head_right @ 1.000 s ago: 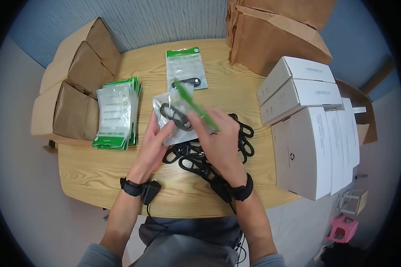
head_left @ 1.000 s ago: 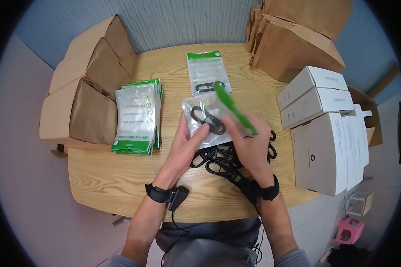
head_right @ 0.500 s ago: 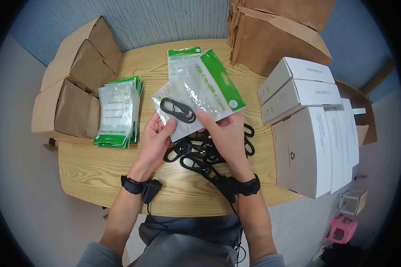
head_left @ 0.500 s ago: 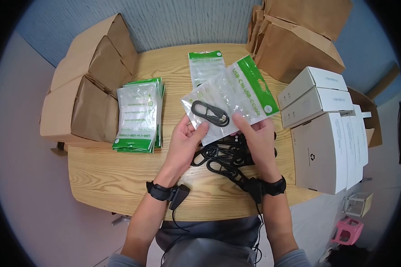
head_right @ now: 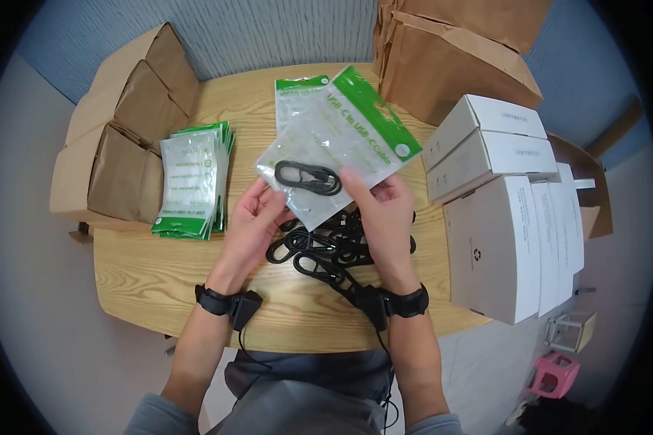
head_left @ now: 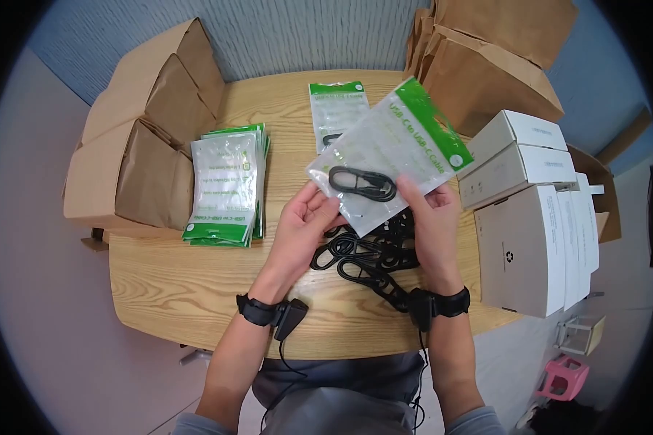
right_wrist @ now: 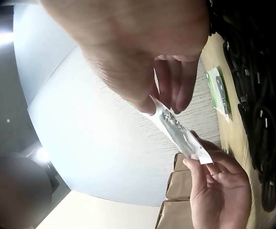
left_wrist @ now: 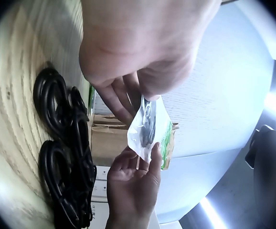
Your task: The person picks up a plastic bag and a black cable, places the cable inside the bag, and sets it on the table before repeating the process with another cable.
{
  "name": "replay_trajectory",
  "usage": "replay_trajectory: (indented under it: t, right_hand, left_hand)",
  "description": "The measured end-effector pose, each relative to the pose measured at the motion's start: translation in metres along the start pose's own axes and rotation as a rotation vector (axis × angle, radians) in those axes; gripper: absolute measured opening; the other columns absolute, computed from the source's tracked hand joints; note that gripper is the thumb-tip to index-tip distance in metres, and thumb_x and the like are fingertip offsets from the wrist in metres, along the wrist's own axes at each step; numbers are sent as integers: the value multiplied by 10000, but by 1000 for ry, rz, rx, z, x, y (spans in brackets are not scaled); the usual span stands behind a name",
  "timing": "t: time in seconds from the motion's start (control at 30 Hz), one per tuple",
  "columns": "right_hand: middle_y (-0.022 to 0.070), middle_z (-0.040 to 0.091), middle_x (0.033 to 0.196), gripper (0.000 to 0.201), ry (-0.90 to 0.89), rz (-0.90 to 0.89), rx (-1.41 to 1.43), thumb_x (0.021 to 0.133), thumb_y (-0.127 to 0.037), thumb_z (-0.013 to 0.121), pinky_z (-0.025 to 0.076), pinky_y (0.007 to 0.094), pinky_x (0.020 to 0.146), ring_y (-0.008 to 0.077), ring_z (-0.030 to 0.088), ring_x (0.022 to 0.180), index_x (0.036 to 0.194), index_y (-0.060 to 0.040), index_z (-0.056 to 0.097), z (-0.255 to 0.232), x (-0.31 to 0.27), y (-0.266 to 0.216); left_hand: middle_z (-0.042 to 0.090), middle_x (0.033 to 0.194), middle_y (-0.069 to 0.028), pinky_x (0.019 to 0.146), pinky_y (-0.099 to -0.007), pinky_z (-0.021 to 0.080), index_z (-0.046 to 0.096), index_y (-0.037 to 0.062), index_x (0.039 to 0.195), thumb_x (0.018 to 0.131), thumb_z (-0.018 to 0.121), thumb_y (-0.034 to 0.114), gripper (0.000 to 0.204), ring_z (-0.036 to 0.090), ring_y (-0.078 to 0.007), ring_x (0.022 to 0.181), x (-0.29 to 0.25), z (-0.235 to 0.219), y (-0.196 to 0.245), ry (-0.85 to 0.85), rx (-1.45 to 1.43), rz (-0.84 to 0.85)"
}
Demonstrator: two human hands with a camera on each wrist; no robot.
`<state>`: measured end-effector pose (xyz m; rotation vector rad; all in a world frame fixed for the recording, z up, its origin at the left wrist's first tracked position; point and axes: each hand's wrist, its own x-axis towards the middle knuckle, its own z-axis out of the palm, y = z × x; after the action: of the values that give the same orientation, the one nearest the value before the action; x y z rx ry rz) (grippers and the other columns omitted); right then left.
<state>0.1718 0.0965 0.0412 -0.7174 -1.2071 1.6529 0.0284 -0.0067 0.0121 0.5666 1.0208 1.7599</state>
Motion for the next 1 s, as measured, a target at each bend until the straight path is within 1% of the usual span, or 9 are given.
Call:
replay_trajectory:
  t: [0.03, 0.17, 0.23, 0.33, 0.5, 0.6, 0.7, 0.77, 1.0]
  right_hand:
    - [82, 662, 1013, 251, 67, -30, 31, 845, -49, 696, 482, 256, 837, 114, 611, 911, 1057, 65, 625, 0, 0, 1]
    - [81, 668, 991, 245, 29, -85, 10, 836, -33, 700, 492, 246, 797, 110, 617, 873, 1046, 73, 632, -4, -2, 2]
    - [75, 677, 945, 226, -68, -20, -221, 835, -22, 697, 498, 231, 747, 98, 619, 823, 1032, 76, 644, -4, -5, 1]
    - [70, 682, 910, 199, -139, -6, -249, 837, -23, 696, 496, 213, 706, 82, 618, 793, 1004, 79, 656, -1, -7, 0]
    - [59, 685, 909, 182, -196, -30, -218, 834, -15, 694, 485, 202, 693, 66, 610, 792, 1000, 56, 670, 3, -9, 0]
    - [49, 684, 902, 157, -224, -67, -433, 829, -11, 698, 490, 203, 705, 68, 614, 786, 975, 43, 677, 4, -8, -3]
    - [67, 676, 952, 183, -140, 8, -291, 832, -12, 697, 494, 220, 763, 91, 621, 845, 997, 55, 657, -2, -8, 2]
    - [88, 659, 1019, 236, 18, -73, -67, 841, -15, 689, 483, 239, 814, 110, 610, 903, 1053, 69, 627, 1, -4, 1]
    - [89, 653, 1038, 245, 3, -116, -28, 851, -13, 677, 481, 247, 812, 113, 604, 910, 1072, 72, 617, 2, -5, 5]
  left_hand:
    - [665, 1060, -88, 813, -266, 525, 504, -24, 1261, 937, 557, 58, 338, 644, -126, 904, -1, 4, 2, 35, 0, -13]
    - [684, 980, -71, 771, -237, 514, 579, -23, 1163, 918, 598, 74, 264, 637, -94, 837, -4, -3, 1, 62, 169, -39]
    - [691, 893, -44, 729, -210, 493, 635, -8, 1040, 904, 629, 94, 171, 620, -64, 778, -2, -8, 1, 119, 109, -25]
    - [686, 871, -32, 703, -199, 476, 642, 2, 981, 903, 632, 95, 122, 605, -49, 764, -4, -4, 4, 132, 87, -9]
    - [683, 863, -24, 691, -194, 466, 637, 5, 980, 908, 629, 96, 117, 590, -36, 754, -5, -6, 1, 127, 105, 30]
    - [683, 872, -25, 694, -191, 467, 635, 4, 983, 913, 623, 93, 114, 593, -38, 761, -3, -5, 1, 118, 100, 26]
    - [686, 891, -34, 712, -194, 484, 634, 2, 991, 916, 617, 92, 118, 610, -51, 786, -3, -2, 3, 101, 83, 5]
    - [688, 901, -40, 723, -198, 495, 634, 2, 996, 918, 614, 93, 122, 619, -60, 800, -4, 0, 4, 95, 86, 2]
    - [685, 903, -31, 738, -226, 515, 618, 18, 1034, 927, 602, 113, 143, 622, -69, 800, -2, -5, -1, 106, 108, -11]
